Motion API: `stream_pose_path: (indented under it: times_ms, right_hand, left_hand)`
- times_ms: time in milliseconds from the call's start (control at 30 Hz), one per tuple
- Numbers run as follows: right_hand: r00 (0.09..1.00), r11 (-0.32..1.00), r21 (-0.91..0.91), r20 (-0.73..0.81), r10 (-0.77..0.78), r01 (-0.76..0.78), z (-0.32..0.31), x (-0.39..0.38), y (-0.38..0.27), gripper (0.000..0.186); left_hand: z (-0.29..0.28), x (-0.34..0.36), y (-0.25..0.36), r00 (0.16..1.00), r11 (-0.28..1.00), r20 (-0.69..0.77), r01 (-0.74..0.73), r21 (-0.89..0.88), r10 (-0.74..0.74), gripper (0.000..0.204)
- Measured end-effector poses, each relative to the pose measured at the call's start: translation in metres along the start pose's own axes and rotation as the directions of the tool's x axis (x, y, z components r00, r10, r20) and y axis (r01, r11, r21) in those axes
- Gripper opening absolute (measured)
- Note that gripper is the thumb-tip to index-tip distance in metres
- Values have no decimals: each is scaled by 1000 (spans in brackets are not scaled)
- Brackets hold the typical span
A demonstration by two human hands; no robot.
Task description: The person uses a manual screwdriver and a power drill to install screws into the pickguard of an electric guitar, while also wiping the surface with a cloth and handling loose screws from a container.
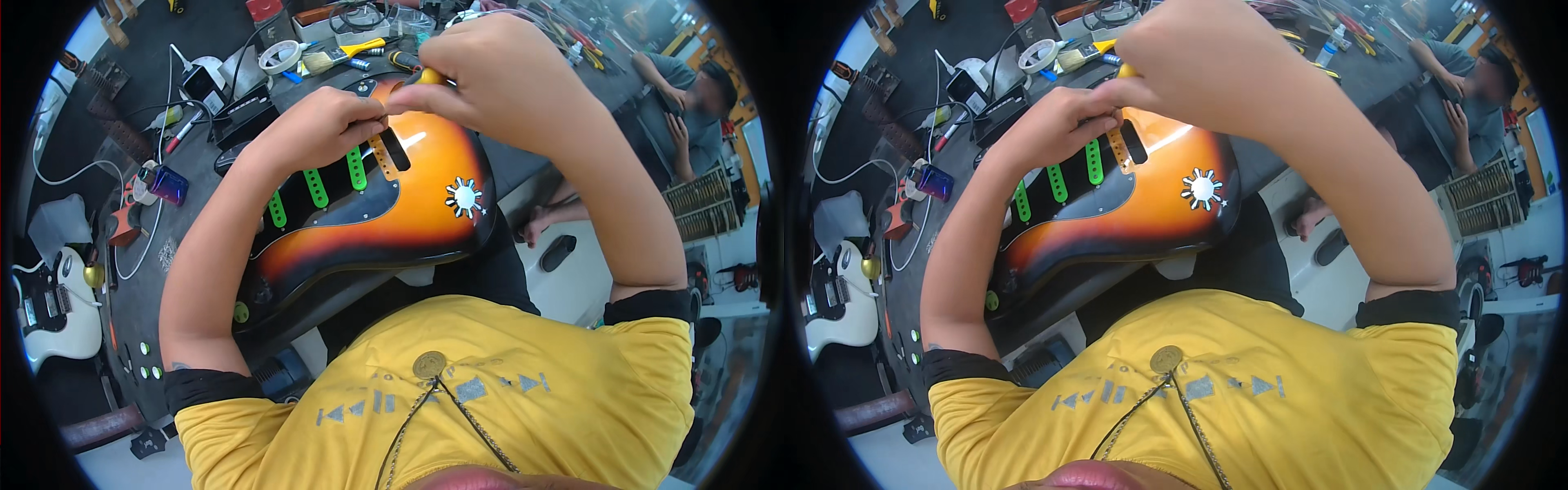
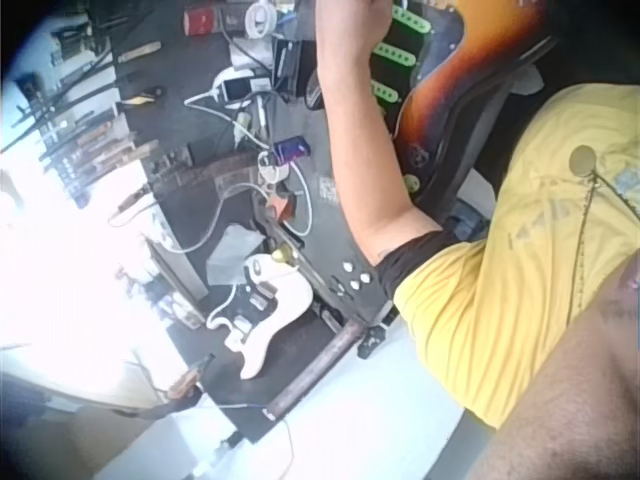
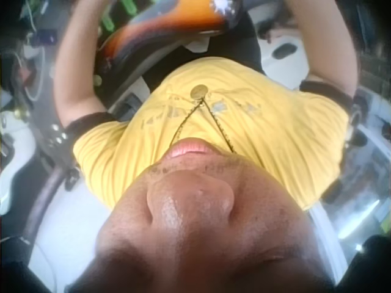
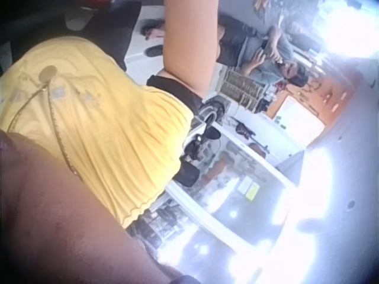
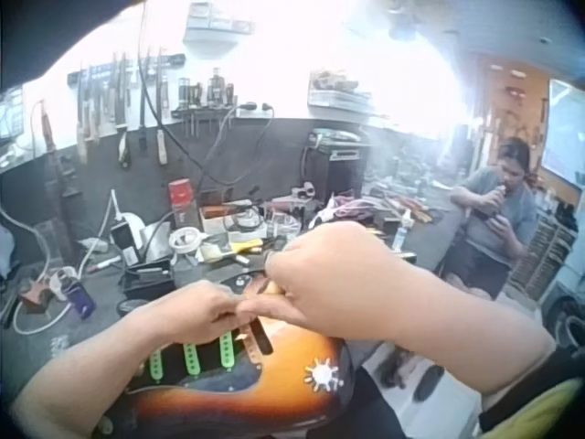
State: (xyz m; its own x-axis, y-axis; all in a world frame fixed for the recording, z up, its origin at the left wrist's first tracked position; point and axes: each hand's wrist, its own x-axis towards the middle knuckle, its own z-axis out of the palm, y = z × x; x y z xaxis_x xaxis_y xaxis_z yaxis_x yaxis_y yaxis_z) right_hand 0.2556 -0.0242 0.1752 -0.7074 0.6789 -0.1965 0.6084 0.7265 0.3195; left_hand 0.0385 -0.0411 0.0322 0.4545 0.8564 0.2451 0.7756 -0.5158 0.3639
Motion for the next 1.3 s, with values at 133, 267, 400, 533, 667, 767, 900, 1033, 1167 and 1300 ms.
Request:
stream_pose_path:
  times_ms: [133, 267, 400, 533, 667, 767, 900, 1033, 1167, 1300]
  right_hand:
    - [981, 989, 41, -141, -134, 141, 1, -8, 0, 25]
    - [497, 786, 145, -838, -225, 601, 28, -1, 14, 26]
    - [929, 973, 8, -302, -216, 229, -9, -1, 6, 21]
    - [860, 905, -39, -299, -414, 423, 1, -1, 18, 17]
    - [414, 779, 16, -853, -316, 627, 25, 17, 14, 33]
    - [812, 915, 4, -463, -355, 402, -2, 11, 6, 21]
    - [923, 955, -149, -254, -288, 257, -3, 10, 6, 16]
    - [368, 752, 70, -899, -237, 655, 29, 11, 8, 28]
    - [835, 913, -108, -375, -403, 393, -2, 12, 16, 23]
    - [917, 952, -98, -257, -305, 289, 6, 12, 18, 26]
  left_hand:
    - [-1, -4, -1, 999, 999, -14, 28, -37, -29, 15]
    - [-2, 2, -1, 998, 997, 29, 52, -52, -51, 16]
    - [2, -2, -1, 998, 1000, -64, -23, -20, 21, 19]
    - [-3, -4, 1, 998, 998, -67, 0, -68, -4, 19]
    - [-1, 1, -6, 998, 994, -2, 57, -98, -57, 19]
    - [1, -2, -4, 999, 999, -47, -9, -46, 7, 18]
    - [-4, -6, 1, 999, 992, -32, 38, -120, -42, 21]
    - [0, 1, -7, 999, 996, 4, 39, -74, -39, 20]
    - [0, -2, 1, 998, 992, -41, 43, -115, -48, 20]
    - [-4, -3, 2, 997, 990, -7, 75, -121, -76, 20]
